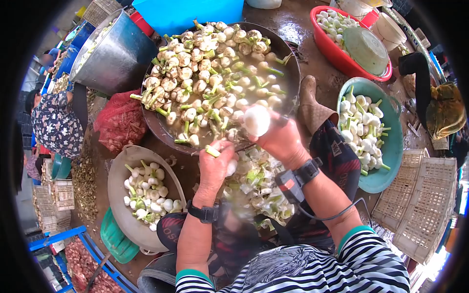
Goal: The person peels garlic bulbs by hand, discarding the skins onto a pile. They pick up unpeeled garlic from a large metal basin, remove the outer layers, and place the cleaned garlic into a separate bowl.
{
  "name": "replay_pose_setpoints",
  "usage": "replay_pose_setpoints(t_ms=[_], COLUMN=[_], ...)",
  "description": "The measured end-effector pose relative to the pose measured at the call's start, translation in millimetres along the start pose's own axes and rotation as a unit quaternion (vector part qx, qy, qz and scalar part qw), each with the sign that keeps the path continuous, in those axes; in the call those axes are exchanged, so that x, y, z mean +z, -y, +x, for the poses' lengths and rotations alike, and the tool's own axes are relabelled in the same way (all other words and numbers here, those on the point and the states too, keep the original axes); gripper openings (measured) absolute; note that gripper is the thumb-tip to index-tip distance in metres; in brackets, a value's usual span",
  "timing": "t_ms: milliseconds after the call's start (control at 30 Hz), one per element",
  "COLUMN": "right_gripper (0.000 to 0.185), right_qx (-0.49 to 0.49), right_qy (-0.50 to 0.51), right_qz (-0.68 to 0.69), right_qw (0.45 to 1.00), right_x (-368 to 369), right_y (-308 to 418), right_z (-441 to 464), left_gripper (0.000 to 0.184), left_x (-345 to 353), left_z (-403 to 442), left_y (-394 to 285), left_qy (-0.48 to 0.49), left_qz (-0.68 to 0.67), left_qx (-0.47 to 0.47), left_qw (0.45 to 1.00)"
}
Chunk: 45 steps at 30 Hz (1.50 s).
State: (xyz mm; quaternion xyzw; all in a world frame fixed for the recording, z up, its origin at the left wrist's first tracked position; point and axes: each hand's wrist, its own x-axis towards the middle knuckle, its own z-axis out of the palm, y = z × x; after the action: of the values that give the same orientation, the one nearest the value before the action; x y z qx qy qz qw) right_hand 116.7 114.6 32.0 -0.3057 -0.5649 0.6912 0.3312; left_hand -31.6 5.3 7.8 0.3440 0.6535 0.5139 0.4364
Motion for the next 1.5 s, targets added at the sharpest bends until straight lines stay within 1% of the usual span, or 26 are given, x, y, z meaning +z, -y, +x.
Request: replay_pose_setpoints(t_ms=[100,133,167,200,267,300,367,500,533,633,733,833,867,900,933,1000,1033,1067,1100,1133,1200,1233,1267,1367,1400,1500], right_gripper=[0.044,0.042,0.041,0.04,0.033,0.032,0.031,0.029,0.027,0.025,0.034,0.033,0.025,0.024,0.029,0.03,0.027,0.025,0.026,0.026,0.031,0.037,0.047,0.041,0.036,0.022], right_qx=[-0.11,-0.087,-0.064,0.028,0.114,0.118,0.122,0.12,0.102,0.087,-0.034,0.07,0.155,0.103,0.177,0.28,0.298,0.303,0.158,0.002,-0.069,-0.105,-0.11,0.044,0.142,0.07], right_qy=[0.037,0.04,0.042,0.029,-0.013,-0.024,-0.04,-0.057,-0.035,0.063,0.127,0.132,0.133,0.115,0.08,0.07,0.091,0.109,0.151,0.188,0.206,0.21,0.209,0.182,0.147,0.155], right_qz=[-0.166,-0.153,-0.139,-0.047,0.154,0.077,-0.081,-0.268,-0.357,-0.554,-0.624,-0.55,-0.536,-0.468,-0.414,-0.171,0.021,0.213,0.039,-0.136,-0.233,-0.28,-0.241,-0.154,-0.004,-0.071], right_qw=[0.979,0.984,0.987,0.998,0.981,0.99,0.988,0.954,0.928,0.825,0.77,0.822,0.819,0.87,0.889,0.942,0.95,0.923,0.975,0.973,0.948,0.931,0.941,0.97,0.979,0.983], right_x=[-15,-18,-22,-25,-26,-28,-36,-48,-46,-55,-80,-83,-83,-94,-101,-106,-105,-102,-97,-91,-75,-68,-66,-43,-40,-61], right_y=[-4,-6,-9,-11,-18,-21,-25,-60,-58,-77,-152,-147,-134,-146,-139,-122,-107,-95,-90,-86,-82,-80,-93,-68,-65,-76], right_z=[3,6,9,15,27,36,63,122,133,158,179,190,199,206,212,210,206,202,199,197,192,190,192,183,177,178], left_gripper=[0.04,0.051,0.044,0.036,0.027,0.026,0.024,0.029,0.026,0.024,0.032,0.033,0.035,0.039,0.04,0.046,0.052,0.056,0.058,0.06,0.06,0.06,0.06,0.058,0.058,0.056], left_x=[6,12,17,22,19,14,-11,-37,-34,-5,22,12,1,-7,-19,-26,-26,-25,-24,-24,-21,-23,-24,-25,-24,-22], left_z=[-1,-3,-7,-10,-4,1,24,98,121,164,187,211,220,230,234,225,214,212,208,204,183,182,182,179,179,174], left_y=[4,10,17,24,42,50,31,3,14,52,81,95,103,98,107,94,69,75,69,62,8,11,16,18,19,10], left_qy=[0.136,0.136,0.118,0.099,0.061,0.043,0.049,-0.088,-0.122,-0.135,-0.037,0.035,0.06,0.107,0.135,0.174,0.182,0.181,0.192,0.207,0.259,0.249,0.24,0.206,0.191,0.191], left_qz=[0.173,0.245,0.246,0.248,0.225,0.198,0.092,0.154,0.198,0.346,0.54,0.534,0.525,0.498,0.384,0.132,0.0,-0.032,-0.09,-0.15,-0.322,-0.339,-0.354,-0.323,-0.326,-0.275], left_qx=[-0.068,-0.018,0.011,0.038,0.055,0.047,-0.11,-0.057,-0.004,0.023,-0.024,-0.029,-0.027,-0.113,-0.126,-0.176,-0.212,-0.115,-0.084,-0.056,-0.134,-0.145,-0.155,-0.153,-0.148,-0.13], left_qw=[0.973,0.96,0.962,0.963,0.971,0.978,0.989,0.982,0.973,0.928,0.84,0.844,0.849,0.853,0.905,0.96,0.96,0.976,0.974,0.965,0.901,0.896,0.89,0.911,0.914,0.934])
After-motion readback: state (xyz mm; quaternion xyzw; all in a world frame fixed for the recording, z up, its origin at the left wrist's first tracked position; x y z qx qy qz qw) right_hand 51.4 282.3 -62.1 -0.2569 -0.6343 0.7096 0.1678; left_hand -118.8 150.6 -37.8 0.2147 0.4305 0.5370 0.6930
